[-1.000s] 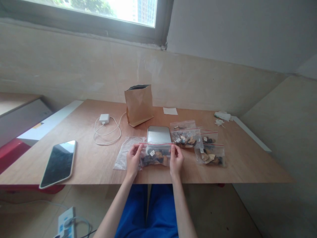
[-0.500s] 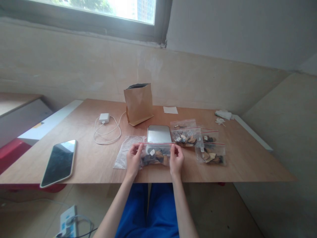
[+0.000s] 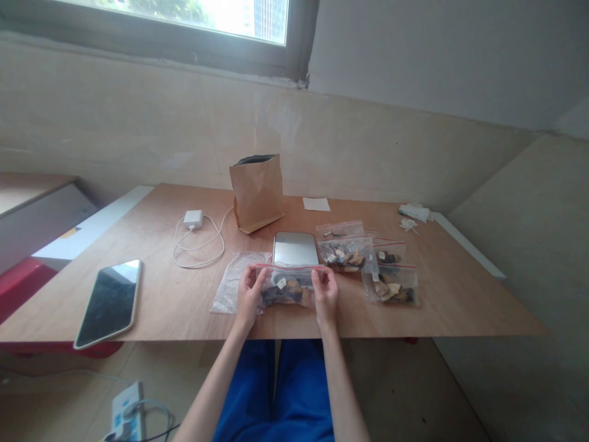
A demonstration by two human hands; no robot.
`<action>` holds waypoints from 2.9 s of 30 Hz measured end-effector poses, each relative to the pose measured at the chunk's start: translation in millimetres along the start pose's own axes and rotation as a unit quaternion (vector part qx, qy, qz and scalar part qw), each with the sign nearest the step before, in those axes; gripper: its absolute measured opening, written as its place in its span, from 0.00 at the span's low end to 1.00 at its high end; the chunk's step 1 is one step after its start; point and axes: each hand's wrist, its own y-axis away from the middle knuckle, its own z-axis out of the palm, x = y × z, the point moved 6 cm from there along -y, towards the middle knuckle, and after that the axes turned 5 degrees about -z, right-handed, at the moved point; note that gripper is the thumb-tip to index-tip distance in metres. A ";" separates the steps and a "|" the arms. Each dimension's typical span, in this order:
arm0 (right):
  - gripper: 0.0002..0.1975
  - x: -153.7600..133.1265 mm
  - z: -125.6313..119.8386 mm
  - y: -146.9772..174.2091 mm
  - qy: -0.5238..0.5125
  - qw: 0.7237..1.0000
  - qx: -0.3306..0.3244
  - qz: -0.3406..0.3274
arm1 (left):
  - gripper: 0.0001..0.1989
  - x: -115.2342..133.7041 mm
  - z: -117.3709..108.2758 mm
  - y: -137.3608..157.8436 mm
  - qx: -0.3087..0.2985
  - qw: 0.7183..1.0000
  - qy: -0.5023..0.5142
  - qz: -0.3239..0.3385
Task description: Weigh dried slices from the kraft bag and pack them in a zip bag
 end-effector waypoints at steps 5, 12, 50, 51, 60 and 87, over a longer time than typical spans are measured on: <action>0.12 2.4 0.8 -0.2 -0.018 1.000 -0.006 0.013 | 0.11 -2.6 1.7 -2.9 -0.019 0.999 -0.032 0.023; 0.12 3.8 3.7 0.1 -0.009 0.999 -0.032 0.014 | 0.12 -5.3 3.1 -3.0 -0.043 0.998 -0.034 0.006; 0.11 -3.1 4.3 2.3 -0.026 0.999 -0.047 0.007 | 0.13 -7.1 3.5 0.1 -0.055 0.997 -0.049 -0.008; 0.11 -3.4 4.6 2.6 -0.026 0.999 -0.047 0.009 | 0.13 -6.8 4.2 0.1 -0.058 0.997 -0.050 -0.009; 0.12 1.6 4.8 2.9 -0.017 0.999 -0.046 0.019 | 0.13 -3.9 6.0 1.3 -0.058 0.997 -0.033 -0.032; 0.11 1.6 9.9 5.7 -0.040 0.996 -0.068 0.029 | 0.11 0.4 5.9 1.9 -0.055 0.998 -0.029 -0.018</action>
